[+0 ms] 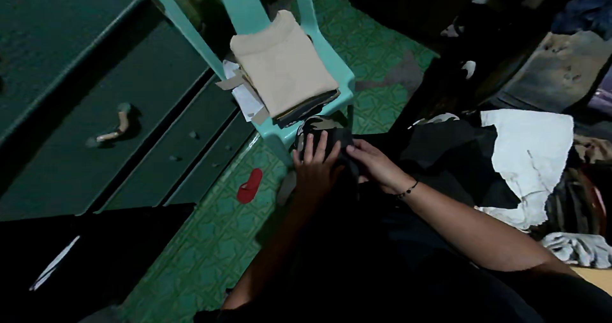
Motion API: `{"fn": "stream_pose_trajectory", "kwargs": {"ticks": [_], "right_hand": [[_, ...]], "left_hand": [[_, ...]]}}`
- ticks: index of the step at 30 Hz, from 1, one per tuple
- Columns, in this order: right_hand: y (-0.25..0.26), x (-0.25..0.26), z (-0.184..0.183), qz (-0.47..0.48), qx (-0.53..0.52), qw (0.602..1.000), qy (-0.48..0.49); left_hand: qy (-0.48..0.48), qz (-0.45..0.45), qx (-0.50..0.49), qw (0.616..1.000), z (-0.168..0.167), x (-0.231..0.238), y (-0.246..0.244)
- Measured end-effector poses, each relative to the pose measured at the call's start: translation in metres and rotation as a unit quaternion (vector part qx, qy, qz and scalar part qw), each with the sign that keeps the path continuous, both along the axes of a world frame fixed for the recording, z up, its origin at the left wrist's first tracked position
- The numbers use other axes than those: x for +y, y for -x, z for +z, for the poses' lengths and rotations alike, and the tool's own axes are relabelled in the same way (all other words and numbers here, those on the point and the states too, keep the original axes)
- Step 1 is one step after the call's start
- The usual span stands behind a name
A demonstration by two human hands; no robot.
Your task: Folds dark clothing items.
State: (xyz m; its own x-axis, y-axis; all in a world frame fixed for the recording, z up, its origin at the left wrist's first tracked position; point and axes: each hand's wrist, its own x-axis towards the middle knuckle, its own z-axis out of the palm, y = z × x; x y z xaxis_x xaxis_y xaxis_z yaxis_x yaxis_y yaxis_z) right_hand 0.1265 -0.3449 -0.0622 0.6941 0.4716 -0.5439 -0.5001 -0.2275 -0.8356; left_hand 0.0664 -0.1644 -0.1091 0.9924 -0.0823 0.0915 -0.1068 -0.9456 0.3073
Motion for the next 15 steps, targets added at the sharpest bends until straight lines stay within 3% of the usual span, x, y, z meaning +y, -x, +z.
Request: {"fn": "stream_pose_trajectory", "kwargs": {"ticks": [4, 7, 10, 12, 15], "right_hand": [[0.006, -0.015, -0.005, 0.028, -0.21, 0.968, 0.133], [0.012, -0.019, 0.001, 0.052, -0.322, 0.936, 0.132], [0.017, -0.012, 0.007, 0.096, -0.317, 0.939, 0.094], [0.016, -0.004, 0.015, 0.152, -0.263, 0.949, 0.086], [0.017, 0.005, 0.02, 0.18, -0.249, 0.948, 0.079]], "left_hand": [[-0.006, 0.012, 0.017, 1.0, 0.003, -0.006, -0.002], [0.169, 0.022, 0.006, 0.985, 0.003, 0.009, 0.0], [0.384, 0.144, 0.008, 0.912, 0.018, 0.02, 0.007], [0.434, 0.198, 0.073, 0.876, 0.028, 0.024, 0.003], [0.504, 0.201, 0.144, 0.828, 0.045, 0.02, 0.002]]}}
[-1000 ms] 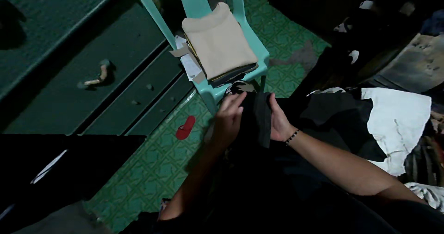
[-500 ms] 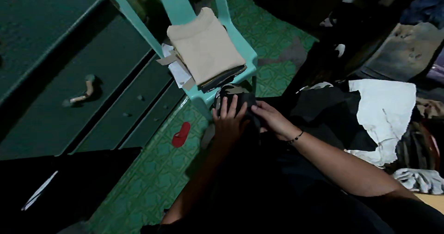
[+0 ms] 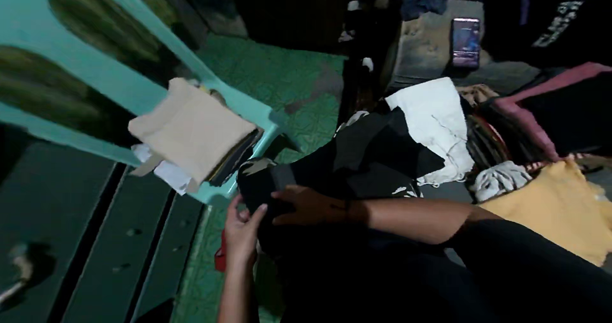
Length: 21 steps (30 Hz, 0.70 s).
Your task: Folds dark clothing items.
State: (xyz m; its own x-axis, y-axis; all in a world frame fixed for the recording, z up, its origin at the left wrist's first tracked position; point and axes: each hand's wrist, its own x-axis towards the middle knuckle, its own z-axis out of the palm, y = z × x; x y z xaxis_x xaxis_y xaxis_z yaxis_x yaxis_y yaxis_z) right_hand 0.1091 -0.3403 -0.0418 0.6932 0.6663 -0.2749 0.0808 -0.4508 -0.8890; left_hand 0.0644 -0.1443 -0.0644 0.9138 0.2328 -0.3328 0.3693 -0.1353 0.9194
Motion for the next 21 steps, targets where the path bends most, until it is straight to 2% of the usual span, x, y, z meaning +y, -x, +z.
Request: {"fn": "stream_pose_trajectory", "kwargs": {"ticks": [2, 5, 7, 9, 11, 13, 14, 16, 19, 21], "right_hand": [[0.0, 0.002, 0.006, 0.0, 0.003, 1.0, 0.005], [0.0, 0.001, 0.011, -0.039, 0.012, 0.999, -0.01], [-0.002, -0.004, 0.007, -0.109, 0.034, 0.991, -0.064], [-0.004, -0.012, 0.004, -0.173, 0.099, 0.971, -0.132], [-0.007, -0.017, -0.003, -0.201, 0.127, 0.955, -0.179], [-0.01, -0.018, -0.007, -0.216, 0.103, 0.949, -0.203], [-0.01, -0.017, -0.007, -0.22, 0.086, 0.946, -0.223], [-0.01, -0.014, -0.002, -0.208, 0.052, 0.941, -0.263], [-0.01, -0.006, 0.025, -0.17, 0.034, 0.953, -0.25], [-0.01, 0.0, 0.043, -0.157, 0.057, 0.958, -0.234]], "left_hand": [[0.075, -0.016, 0.007, 0.997, 0.014, -0.01, -0.001], [0.128, -0.075, -0.021, 0.989, 0.024, -0.025, -0.004], [0.173, -0.112, -0.033, 0.978, 0.027, -0.031, -0.008], [0.233, -0.151, -0.016, 0.96, 0.03, -0.03, -0.012], [0.233, -0.181, -0.017, 0.955, 0.029, -0.026, -0.016], [0.238, -0.185, -0.046, 0.953, 0.024, -0.021, -0.018], [0.244, -0.166, -0.059, 0.954, 0.021, -0.019, -0.019], [0.257, -0.072, -0.066, 0.961, 0.014, -0.023, -0.02], [0.328, 0.026, -0.019, 0.944, 0.013, -0.037, -0.016], [0.337, 0.064, 0.009, 0.939, 0.027, -0.055, -0.01]]}}
